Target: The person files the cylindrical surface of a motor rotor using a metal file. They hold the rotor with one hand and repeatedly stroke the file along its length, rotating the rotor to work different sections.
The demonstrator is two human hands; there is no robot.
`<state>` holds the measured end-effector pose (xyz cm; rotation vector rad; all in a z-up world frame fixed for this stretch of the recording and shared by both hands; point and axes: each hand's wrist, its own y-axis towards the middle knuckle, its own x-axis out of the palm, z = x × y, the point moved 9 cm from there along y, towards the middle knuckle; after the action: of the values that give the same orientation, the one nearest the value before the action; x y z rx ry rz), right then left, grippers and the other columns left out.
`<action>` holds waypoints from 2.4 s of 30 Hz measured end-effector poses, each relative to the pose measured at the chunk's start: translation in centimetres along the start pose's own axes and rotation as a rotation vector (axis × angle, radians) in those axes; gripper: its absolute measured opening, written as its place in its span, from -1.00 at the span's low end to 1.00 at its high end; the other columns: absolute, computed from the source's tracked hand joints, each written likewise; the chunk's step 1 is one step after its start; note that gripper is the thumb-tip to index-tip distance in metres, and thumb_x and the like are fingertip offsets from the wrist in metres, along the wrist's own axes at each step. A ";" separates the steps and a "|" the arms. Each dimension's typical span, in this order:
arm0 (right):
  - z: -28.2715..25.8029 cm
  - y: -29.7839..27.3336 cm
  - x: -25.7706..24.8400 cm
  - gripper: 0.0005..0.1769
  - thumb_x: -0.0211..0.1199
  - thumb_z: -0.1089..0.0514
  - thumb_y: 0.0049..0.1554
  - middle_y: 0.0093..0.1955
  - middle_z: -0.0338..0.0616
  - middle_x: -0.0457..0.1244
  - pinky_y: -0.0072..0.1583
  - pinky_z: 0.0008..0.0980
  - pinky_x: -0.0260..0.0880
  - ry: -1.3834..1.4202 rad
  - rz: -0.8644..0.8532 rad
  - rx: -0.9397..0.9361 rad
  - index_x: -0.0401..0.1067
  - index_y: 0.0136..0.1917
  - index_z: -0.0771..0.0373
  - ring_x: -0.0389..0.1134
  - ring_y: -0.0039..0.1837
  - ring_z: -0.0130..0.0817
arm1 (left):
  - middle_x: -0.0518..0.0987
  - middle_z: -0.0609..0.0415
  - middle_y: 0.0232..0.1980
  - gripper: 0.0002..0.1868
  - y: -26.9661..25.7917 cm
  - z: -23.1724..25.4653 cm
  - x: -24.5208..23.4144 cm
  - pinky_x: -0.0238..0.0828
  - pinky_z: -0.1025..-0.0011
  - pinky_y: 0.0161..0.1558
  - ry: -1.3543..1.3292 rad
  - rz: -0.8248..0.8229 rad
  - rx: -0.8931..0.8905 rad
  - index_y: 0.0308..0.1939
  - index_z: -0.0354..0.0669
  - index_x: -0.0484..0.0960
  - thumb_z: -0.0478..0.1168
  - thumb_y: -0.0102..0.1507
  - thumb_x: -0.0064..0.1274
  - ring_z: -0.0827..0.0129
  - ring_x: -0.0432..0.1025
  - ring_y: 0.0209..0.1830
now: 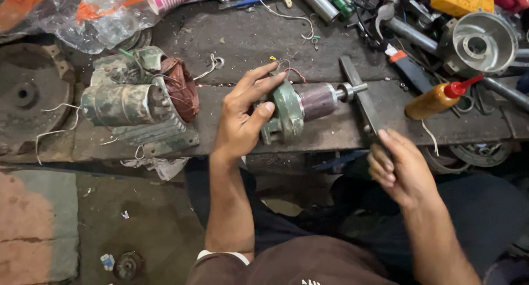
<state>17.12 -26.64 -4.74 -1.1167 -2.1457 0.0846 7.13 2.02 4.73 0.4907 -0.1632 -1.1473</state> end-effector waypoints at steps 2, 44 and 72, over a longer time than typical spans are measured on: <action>-0.3 -0.2 -0.6 -0.75 0.10 0.12 0.40 -0.44 -0.32 0.06 -0.45 -0.56 -0.02 -0.213 0.112 -0.106 0.23 0.19 0.34 0.03 -0.49 -0.58 | 0.50 -0.16 0.43 -0.52 0.1 0.2 0.0 0.29 0.21 0.50 0.023 -0.008 0.022 0.29 -0.20 0.61 -0.07 0.35 0.00 0.05 0.42 0.49; 0.7 -6.8 11.8 -0.21 0.29 0.41 -0.08 -0.41 -0.19 0.11 -0.35 -0.22 0.21 -1.748 -0.015 -0.971 0.34 0.45 0.28 0.20 -0.43 -0.29 | 0.52 -0.26 0.35 -0.56 -1.9 1.2 -0.3 0.33 0.20 0.45 0.113 0.264 0.065 0.21 -0.31 0.62 -0.09 0.37 0.01 0.01 0.47 0.39; 1.4 -5.0 11.3 -0.26 0.31 0.44 -0.08 -0.37 -0.18 0.10 -0.36 -0.27 0.21 -1.592 -0.085 -0.946 0.35 0.41 0.35 0.21 -0.42 -0.31 | 0.52 -0.31 0.36 -0.50 -1.1 0.1 -0.4 0.34 0.13 0.46 0.145 0.203 0.016 0.21 -0.35 0.56 -0.06 0.30 0.05 -0.03 0.47 0.37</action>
<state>8.54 -21.04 2.30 -1.7659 -3.8783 -0.1780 6.00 1.97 4.31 0.5569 -0.0942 -0.9091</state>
